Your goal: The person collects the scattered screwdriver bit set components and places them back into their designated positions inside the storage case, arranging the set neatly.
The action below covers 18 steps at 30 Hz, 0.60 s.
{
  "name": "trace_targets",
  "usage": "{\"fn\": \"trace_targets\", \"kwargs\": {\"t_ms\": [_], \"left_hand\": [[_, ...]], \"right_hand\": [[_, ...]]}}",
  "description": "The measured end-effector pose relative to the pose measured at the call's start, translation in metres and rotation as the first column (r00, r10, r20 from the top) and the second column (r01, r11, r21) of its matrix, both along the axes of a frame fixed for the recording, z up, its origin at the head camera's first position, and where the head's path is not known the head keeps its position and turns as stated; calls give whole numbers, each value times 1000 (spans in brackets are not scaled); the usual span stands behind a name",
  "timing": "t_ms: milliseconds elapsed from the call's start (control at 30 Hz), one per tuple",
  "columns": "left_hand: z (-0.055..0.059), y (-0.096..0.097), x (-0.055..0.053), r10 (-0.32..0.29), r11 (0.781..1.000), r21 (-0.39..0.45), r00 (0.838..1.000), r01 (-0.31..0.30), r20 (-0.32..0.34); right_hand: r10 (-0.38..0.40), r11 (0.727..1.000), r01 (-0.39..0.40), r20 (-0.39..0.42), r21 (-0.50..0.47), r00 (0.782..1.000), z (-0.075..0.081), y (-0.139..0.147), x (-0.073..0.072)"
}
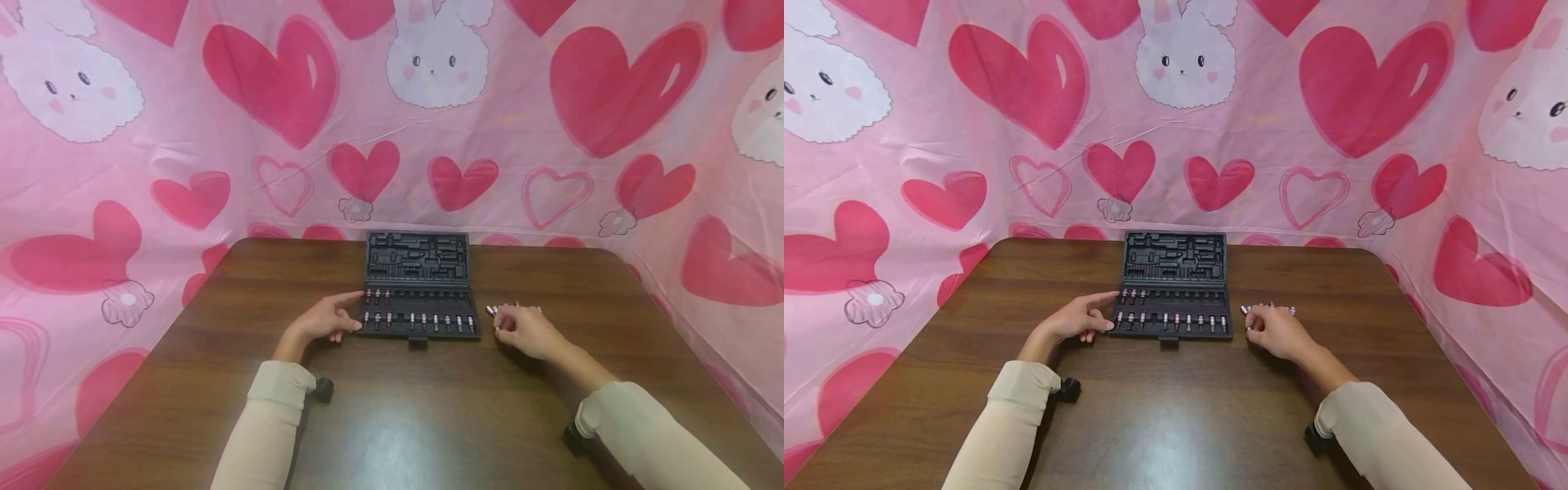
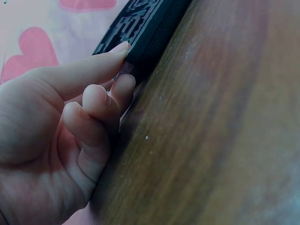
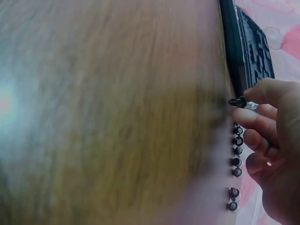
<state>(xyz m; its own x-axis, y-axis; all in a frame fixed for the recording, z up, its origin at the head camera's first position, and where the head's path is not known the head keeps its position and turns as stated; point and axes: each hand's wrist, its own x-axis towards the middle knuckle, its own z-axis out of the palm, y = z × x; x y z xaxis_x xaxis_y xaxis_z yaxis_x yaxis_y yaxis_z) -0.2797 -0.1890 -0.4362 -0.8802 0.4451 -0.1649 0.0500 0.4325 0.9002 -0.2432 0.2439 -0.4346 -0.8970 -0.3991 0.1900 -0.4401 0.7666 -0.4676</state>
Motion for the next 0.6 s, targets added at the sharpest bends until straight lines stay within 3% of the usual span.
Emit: {"fn": "trace_targets", "kwargs": {"t_ms": [233,433,600], "left_hand": [[0,0,0,-6,1000,8,1000,6,-4],[0,0,-1,0,1000,4,1000,0,-1],[-1,0,-1,1,1000,-1,1000,-1,-2]], "right_hand": [[-56,996,50,-79,-74,995,2,-8,-3],[-127,990,119,-121,-71,984,5,-20,-5],[-122,989,105,-172,-106,977,5,-31,-6]]}}
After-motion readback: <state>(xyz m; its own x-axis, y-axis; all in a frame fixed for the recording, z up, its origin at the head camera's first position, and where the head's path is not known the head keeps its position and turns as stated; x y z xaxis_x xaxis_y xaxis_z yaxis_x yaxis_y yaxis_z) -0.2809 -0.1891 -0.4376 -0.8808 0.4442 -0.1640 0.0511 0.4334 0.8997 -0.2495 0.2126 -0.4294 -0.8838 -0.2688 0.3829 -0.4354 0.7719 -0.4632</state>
